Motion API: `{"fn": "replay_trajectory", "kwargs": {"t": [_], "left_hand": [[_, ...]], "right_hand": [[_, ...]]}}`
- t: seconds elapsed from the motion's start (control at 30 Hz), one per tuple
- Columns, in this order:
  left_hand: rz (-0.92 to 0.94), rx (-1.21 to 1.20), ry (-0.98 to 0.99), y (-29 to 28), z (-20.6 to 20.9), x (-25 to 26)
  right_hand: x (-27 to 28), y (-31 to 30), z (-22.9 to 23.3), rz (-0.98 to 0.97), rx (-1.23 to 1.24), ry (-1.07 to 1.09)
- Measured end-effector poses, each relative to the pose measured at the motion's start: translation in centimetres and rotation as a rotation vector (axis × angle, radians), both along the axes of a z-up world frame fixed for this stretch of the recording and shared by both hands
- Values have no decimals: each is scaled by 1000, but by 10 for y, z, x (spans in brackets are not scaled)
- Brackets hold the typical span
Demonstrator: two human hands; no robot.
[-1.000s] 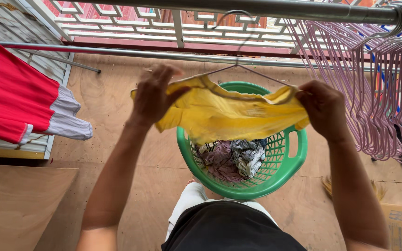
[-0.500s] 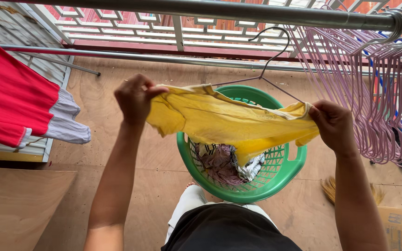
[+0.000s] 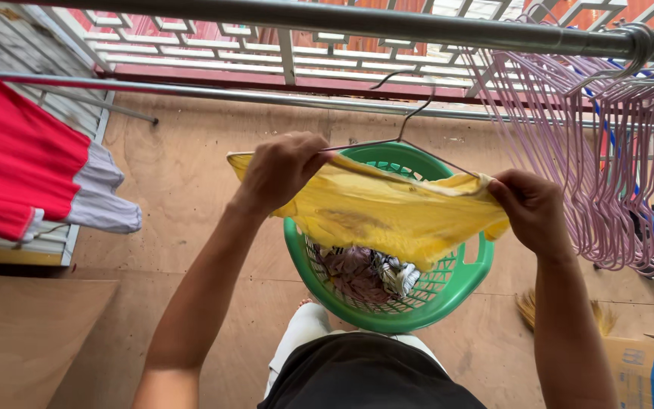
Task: The person takes clothes from a green laundry basket, places them on hangers, and hangs them on a metal drying rack. The person handles a red shirt, a yellow shirt, and a striped top, hanging each one individually.
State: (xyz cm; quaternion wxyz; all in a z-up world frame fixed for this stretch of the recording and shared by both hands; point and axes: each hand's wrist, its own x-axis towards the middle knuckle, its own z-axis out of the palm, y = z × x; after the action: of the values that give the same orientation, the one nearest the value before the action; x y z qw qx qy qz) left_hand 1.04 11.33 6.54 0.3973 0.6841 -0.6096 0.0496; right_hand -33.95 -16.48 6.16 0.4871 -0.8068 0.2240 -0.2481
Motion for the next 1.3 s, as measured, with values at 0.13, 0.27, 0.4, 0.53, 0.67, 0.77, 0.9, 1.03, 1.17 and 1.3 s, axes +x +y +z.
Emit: {"fn": "replay_trajectory", "kwargs": {"t": [0.13,0.27,0.4,0.53,0.67,0.77,0.9,1.03,1.17,1.3], "left_hand": [[9,53,-42,-2,19,7],[-95,-37,115,12,32,16],[-88,-37,399,20,49,24],[-129,66,540,19,62,26],[-244,315,675,9,63,11],[-433,557,775,10,66,-5],[-655,612,674,16,58,-28],[-450,239,910,-2,38,-76],[-209,-113,849,-28,25,-150],[-115,-273,844,-47,30,-184]], "right_hand": [[-8,-3,13,37,-186,4],[-25,-3,15,39,-191,293],[-32,3,34,-109,-157,172],[-17,27,65,-136,-555,-55],[25,51,70,46,-535,-68],[60,50,71,-28,-293,48],[78,55,79,-39,-594,-61],[69,88,90,-103,-472,9],[57,121,98,313,-196,428],[46,126,106,240,-262,468]]}}
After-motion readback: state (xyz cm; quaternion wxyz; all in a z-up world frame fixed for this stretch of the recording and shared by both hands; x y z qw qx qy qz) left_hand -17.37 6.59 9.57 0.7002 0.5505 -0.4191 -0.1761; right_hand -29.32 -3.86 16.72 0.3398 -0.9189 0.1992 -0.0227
